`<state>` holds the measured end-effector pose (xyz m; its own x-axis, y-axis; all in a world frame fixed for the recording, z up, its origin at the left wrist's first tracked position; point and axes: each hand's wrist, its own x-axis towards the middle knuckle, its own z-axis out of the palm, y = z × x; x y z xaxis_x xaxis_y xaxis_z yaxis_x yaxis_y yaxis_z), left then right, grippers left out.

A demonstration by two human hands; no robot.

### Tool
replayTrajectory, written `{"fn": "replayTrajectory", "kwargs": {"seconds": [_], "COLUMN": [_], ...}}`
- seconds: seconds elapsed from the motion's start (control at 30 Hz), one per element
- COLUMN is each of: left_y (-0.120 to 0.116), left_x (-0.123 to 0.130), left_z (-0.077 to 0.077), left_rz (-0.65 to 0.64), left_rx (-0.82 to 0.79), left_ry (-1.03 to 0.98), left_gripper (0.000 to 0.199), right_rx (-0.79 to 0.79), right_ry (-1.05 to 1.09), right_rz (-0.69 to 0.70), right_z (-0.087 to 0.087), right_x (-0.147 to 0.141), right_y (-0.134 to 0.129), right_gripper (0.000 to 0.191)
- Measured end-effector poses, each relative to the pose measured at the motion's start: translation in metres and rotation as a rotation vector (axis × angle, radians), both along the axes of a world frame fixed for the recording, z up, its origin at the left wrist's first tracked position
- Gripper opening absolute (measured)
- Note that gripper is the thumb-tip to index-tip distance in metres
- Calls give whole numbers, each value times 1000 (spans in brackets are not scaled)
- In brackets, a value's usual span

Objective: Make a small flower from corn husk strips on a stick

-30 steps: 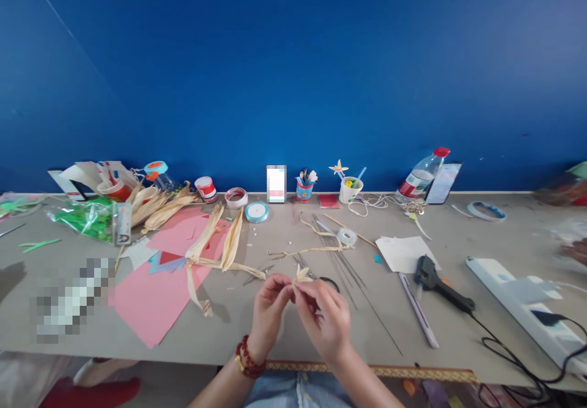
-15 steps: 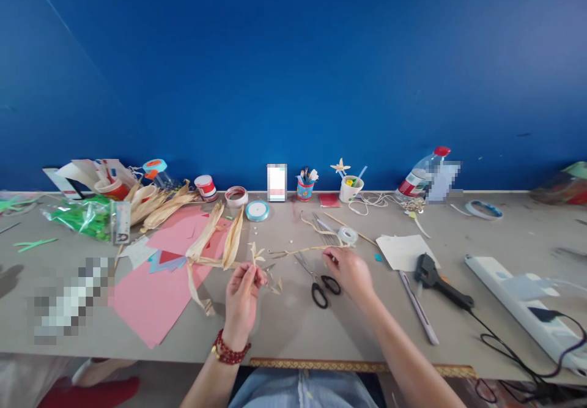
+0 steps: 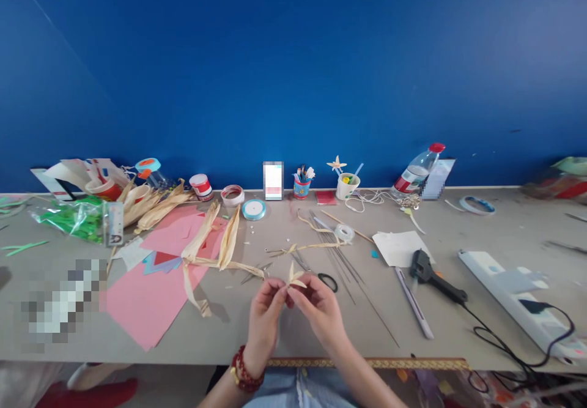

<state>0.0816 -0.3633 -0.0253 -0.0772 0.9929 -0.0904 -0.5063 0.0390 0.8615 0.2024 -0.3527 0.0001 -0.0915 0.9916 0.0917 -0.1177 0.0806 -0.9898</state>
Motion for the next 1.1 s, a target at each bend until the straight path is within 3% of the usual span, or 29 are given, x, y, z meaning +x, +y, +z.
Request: {"fn": "replayTrajectory", "kwargs": {"seconds": [0.1,0.2,0.43,0.57,0.7,0.73,0.77,0.8,0.93,1.1], "left_y": [-7,-9,0,6,14,16,18,20,24,26], "left_x": [1,-2,-8,-11,-16,-17,-18,-19,-20,-21], "left_z": [-8,-9,7,13,12,12,12,12,15,18], "left_rz": [-63,-105,-176,-217,-133,-111,-94,-79,-43,-26], "left_rx": [7,21,149,177,128,107,88,73,48,14], "left_ry": [92,203,534,613,576,539,496,455,364,333], "left_gripper": [17,17,17,18,20,20,21,21,23,28], "right_rx": [-78,-77,46,113,242,296,305,284,246,161], "right_ry": [125,118,-68,-199,-619,-803,-1015,-1094,-1245,-1266], "right_rz": [-30,-50,-89,-83,252,250,154,77,-32,-48], "right_z": [-6,-9,-10,-9,4,8,11,14,11,3], "right_x": [0,5,10,18,48,58,68,77,94,91], "right_y": [-10,-14,-11,-5,32,48,64,81,138,165], "right_gripper": [23,24,21,18,10,13,17,22,28,19]}}
